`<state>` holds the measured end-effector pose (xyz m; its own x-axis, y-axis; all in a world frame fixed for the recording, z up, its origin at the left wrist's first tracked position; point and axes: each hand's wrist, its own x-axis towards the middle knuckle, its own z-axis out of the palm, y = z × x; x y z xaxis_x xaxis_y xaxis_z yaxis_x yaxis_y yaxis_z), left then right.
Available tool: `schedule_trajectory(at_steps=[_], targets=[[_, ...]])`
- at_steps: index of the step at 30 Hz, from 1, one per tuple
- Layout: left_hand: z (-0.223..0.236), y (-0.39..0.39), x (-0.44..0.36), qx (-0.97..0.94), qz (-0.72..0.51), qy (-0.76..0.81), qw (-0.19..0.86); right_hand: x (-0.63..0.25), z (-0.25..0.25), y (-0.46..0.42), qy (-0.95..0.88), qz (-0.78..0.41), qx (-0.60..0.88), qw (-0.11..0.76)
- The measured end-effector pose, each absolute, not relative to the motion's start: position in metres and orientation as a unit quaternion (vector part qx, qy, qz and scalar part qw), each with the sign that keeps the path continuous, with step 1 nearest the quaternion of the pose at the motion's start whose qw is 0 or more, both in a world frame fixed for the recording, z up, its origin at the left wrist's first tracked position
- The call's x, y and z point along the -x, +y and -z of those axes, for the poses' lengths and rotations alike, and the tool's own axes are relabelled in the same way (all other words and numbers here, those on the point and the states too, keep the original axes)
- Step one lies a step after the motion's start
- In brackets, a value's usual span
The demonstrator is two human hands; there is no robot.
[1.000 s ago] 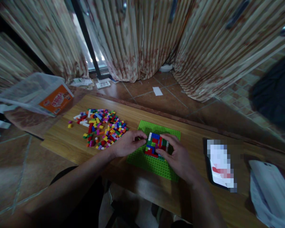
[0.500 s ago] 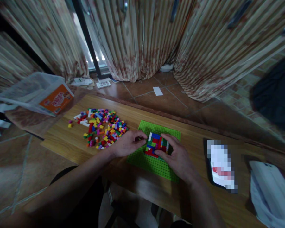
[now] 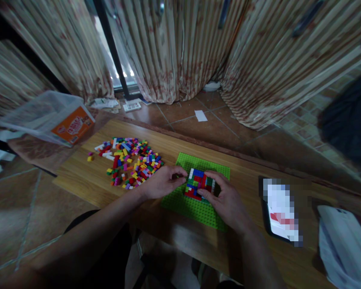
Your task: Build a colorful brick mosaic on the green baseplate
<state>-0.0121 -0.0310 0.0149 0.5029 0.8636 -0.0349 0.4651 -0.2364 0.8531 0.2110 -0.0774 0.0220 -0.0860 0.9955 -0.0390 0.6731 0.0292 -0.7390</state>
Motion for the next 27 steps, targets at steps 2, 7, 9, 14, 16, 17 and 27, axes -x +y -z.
schedule_trajectory(at_steps=[2,7,9,14,16,17,27], targets=[[-0.0151,-0.0310,0.0121,-0.752,-0.230,0.444,0.430,-0.2124,-0.0190,-0.0769,-0.675,-0.303,0.616,0.271],[-0.0165,-0.0312,0.0122,-0.755,-0.224,0.441,0.431,-0.2135,-0.0147,-0.0769,-0.678,-0.297,0.615,0.273],[-0.0170,-0.0313,0.0120,-0.755,-0.223,0.441,0.431,-0.2127,-0.0153,-0.0770,-0.681,-0.289,0.615,0.271],[-0.0171,-0.0314,0.0109,-0.757,-0.220,0.445,0.425,-0.2114,-0.0166,-0.0766,-0.696,-0.268,0.608,0.273],[-0.0169,-0.0314,0.0104,-0.760,-0.219,0.447,0.419,-0.2115,-0.0161,-0.0765,-0.699,-0.268,0.605,0.273],[-0.0169,-0.0314,0.0102,-0.760,-0.218,0.447,0.417,-0.2116,-0.0155,-0.0765,-0.699,-0.268,0.604,0.273],[-0.0182,-0.0315,0.0104,-0.765,-0.209,0.448,0.413,-0.2109,-0.0110,-0.0787,-0.711,-0.246,0.602,0.267]])
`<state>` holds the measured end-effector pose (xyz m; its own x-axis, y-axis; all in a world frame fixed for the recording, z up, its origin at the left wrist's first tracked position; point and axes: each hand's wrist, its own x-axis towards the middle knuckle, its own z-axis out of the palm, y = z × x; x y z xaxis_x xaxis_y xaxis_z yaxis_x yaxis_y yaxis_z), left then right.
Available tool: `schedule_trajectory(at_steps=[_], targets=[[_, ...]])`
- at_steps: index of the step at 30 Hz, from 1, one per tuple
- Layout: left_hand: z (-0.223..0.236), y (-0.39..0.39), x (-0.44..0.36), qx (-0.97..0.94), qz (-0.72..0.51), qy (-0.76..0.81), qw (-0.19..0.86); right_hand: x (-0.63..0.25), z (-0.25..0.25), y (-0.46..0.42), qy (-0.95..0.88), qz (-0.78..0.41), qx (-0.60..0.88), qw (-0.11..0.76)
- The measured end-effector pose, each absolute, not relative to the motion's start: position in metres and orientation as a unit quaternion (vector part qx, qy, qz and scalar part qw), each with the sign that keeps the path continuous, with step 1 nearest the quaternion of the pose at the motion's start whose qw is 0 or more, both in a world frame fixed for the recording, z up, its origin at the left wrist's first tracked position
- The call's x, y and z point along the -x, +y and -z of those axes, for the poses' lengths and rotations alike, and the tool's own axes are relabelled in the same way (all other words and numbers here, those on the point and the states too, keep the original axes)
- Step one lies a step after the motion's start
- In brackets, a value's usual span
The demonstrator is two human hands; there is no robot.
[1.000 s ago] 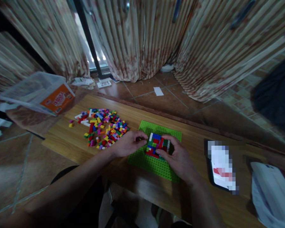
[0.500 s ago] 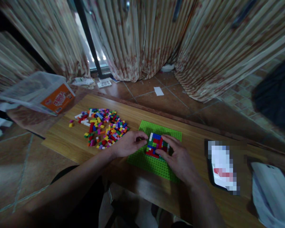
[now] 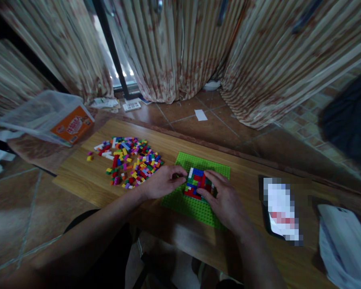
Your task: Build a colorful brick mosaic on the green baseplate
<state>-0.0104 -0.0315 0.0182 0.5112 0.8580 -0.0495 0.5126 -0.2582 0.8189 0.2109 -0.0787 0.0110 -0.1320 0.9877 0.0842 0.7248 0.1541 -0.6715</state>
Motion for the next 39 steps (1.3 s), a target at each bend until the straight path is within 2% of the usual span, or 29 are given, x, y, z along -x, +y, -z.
schedule_trajectory(at_steps=[26,34,39], targets=[[-0.015,-0.030,0.011,-0.765,-0.221,0.441,0.414,-0.207,-0.008,-0.084,-0.704,-0.218,0.631,0.245],[-0.022,-0.003,0.042,-0.716,-0.330,0.434,0.435,-0.213,-0.026,-0.083,-0.646,-0.240,0.688,0.229],[-0.037,0.031,0.108,-0.638,-0.392,0.569,0.340,-0.211,-0.026,-0.084,-0.640,-0.213,0.705,0.220]])
